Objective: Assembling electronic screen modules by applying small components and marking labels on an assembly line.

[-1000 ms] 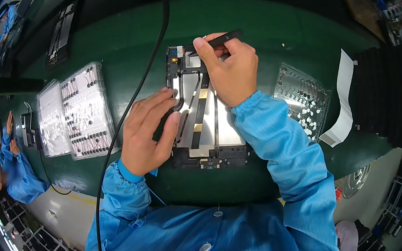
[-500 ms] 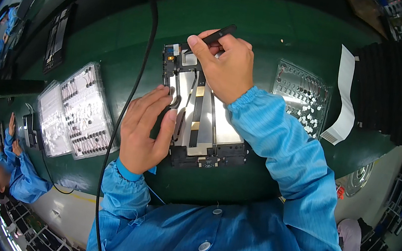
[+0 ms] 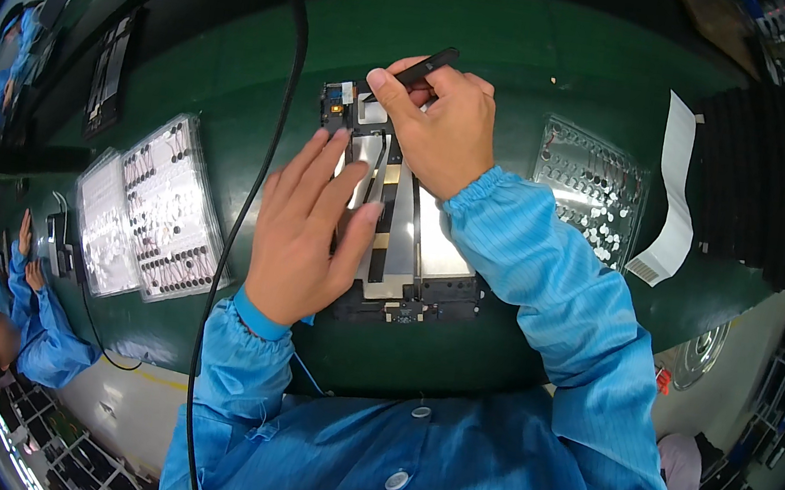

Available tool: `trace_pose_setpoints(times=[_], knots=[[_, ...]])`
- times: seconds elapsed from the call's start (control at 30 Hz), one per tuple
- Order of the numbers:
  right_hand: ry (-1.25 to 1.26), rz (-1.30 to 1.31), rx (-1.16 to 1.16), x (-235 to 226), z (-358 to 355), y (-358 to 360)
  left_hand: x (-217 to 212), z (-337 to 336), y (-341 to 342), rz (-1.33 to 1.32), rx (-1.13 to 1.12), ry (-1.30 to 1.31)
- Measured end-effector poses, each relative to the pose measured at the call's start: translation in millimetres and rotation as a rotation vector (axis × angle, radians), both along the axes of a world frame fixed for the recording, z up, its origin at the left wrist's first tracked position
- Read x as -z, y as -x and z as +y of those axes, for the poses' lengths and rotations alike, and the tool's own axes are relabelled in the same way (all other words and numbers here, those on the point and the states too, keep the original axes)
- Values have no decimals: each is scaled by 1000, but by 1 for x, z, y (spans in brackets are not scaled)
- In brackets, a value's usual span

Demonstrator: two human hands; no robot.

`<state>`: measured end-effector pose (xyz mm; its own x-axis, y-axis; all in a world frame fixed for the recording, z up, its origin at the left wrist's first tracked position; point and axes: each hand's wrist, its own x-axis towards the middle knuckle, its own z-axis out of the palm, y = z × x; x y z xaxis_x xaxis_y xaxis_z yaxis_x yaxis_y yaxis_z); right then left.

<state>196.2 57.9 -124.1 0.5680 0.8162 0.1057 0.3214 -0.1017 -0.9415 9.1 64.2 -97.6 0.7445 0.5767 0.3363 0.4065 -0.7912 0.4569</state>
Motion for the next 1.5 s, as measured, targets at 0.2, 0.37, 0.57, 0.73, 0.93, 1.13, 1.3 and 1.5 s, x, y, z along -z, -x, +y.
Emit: trace_pose_setpoints(times=[0.2, 0.37, 0.57, 0.73, 0.93, 1.13, 1.3, 1.5], knots=[[-22, 5, -3, -1, 0, 0, 12, 16, -29, 115, 3, -143], [-41, -143, -44, -5, -4, -7, 9, 18, -34, 153, -4, -206], [-277, 110, 22, -49, -21, -26, 9, 18, -41, 136, 28, -240], [-368, 45, 82, -118, -143, -72, 3, 26, -32, 176, 5, -260], [-145, -21, 629, -59, -329, -125, -25, -31, -67, -32, 237, -134], [-101, 79, 502, -1, -350, -144, -15, -158, -163, -84, 784, 45], [-125, 79, 438, 10, -348, -164, 24, -186, -213, -18, 807, -152], [-38, 102, 424, 10, -344, -174, 27, -188, -222, 127, 797, -221]])
